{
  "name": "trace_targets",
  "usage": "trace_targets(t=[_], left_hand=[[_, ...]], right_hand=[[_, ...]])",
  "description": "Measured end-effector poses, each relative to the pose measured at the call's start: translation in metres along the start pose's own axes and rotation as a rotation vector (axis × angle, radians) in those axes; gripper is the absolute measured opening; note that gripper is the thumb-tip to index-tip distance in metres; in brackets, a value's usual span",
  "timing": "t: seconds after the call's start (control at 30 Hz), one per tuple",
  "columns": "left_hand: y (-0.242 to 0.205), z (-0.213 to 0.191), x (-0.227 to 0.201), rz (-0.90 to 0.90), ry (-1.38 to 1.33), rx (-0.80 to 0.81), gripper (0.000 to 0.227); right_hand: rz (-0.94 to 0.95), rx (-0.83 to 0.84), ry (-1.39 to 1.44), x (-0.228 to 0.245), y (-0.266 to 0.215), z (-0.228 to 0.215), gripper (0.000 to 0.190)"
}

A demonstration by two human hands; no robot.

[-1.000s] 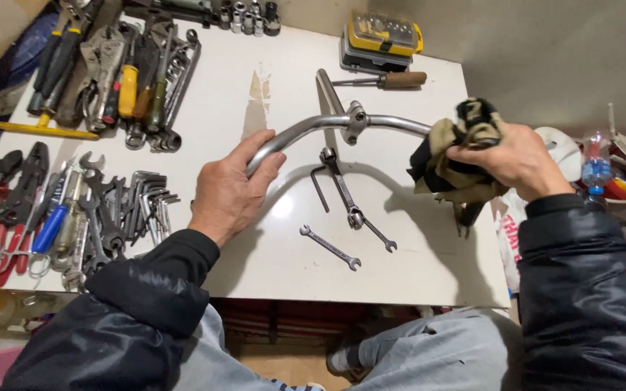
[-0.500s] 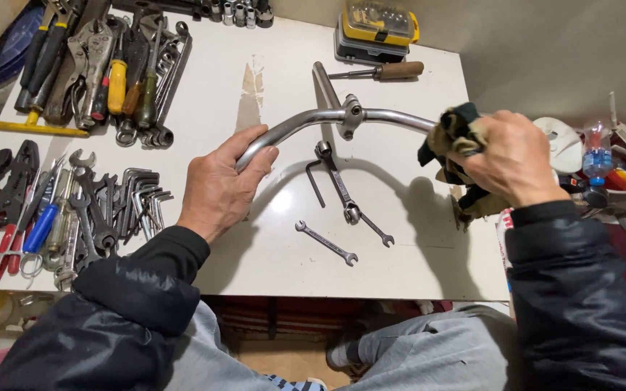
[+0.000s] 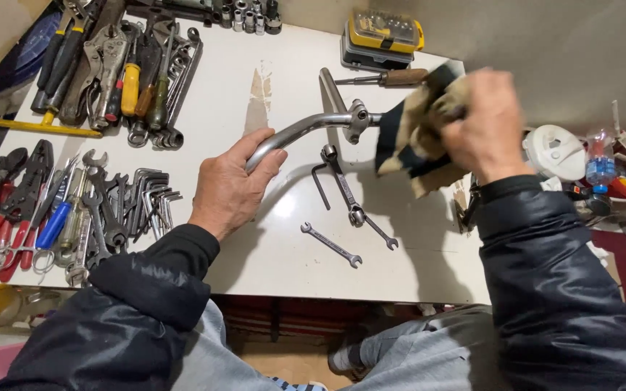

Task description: Cleaning a bicycle handlebar by wiping it down with a cloth on a workbench.

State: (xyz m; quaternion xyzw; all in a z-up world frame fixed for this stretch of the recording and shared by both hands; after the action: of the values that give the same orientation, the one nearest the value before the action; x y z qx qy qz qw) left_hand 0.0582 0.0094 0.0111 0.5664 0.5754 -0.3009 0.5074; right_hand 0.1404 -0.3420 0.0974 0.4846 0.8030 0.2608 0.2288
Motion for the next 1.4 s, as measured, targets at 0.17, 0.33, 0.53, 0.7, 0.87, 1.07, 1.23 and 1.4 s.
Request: trace_targets(t=[0.17, 0.33, 0.53, 0.7, 0.87, 1.07, 1.23, 1.4], left_hand=[[-0.003, -0.001, 0.002, -0.018, 0.003, -0.034, 0.035], [-0.010, -0.005, 0.001, -0.066, -0.006, -0.039, 0.033], [-0.015, -0.019, -0.002, -0.176, 0.042, 0.007, 0.029], [-0.014, -0.016, 0.005, -0.200, 0.080, 0.050, 0.032], [-0.013, -0.014, 0.005, -0.157, 0.088, 0.037, 0.033], [-0.013, -0.010, 0.008, -0.129, 0.096, 0.075, 0.034], [-0.012, -0.011, 0.008, -0.137, 0.079, 0.079, 0.032], [-0.009, -0.008, 0.001, -0.051, 0.197, 0.180, 0.035]], right_hand=[[0.264, 0.631, -0.178, -0.002, -0.018, 0.042, 0.072], [0.212, 0.569, -0.204, -0.011, -0.022, 0.053, 0.068], [0.253, 0.564, -0.077, 0.012, -0.017, 0.041, 0.057], [0.001, 0.428, -0.119, 0.052, -0.010, 0.039, 0.056], [-0.107, 0.368, -0.103, 0.078, 0.000, 0.074, 0.067], [0.141, 0.547, 0.111, 0.028, 0.008, 0.078, 0.068], [0.152, 0.314, 0.023, -0.013, 0.015, 0.015, 0.043], [-0.013, -0.103, -0.236, 0.025, 0.015, -0.044, 0.063]])
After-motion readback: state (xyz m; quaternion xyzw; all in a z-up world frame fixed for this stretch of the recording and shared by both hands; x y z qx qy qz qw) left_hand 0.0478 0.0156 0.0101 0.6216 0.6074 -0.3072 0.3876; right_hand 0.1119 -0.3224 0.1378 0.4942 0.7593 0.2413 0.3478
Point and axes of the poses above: each hand's wrist, its own y-axis towards the middle knuckle, its own z-axis out of the palm, x = y × z, the point moved 6 cm from there along y, towards the middle knuckle, and after that the axes turned 4 degrees about -x, right-handed, at the moved point
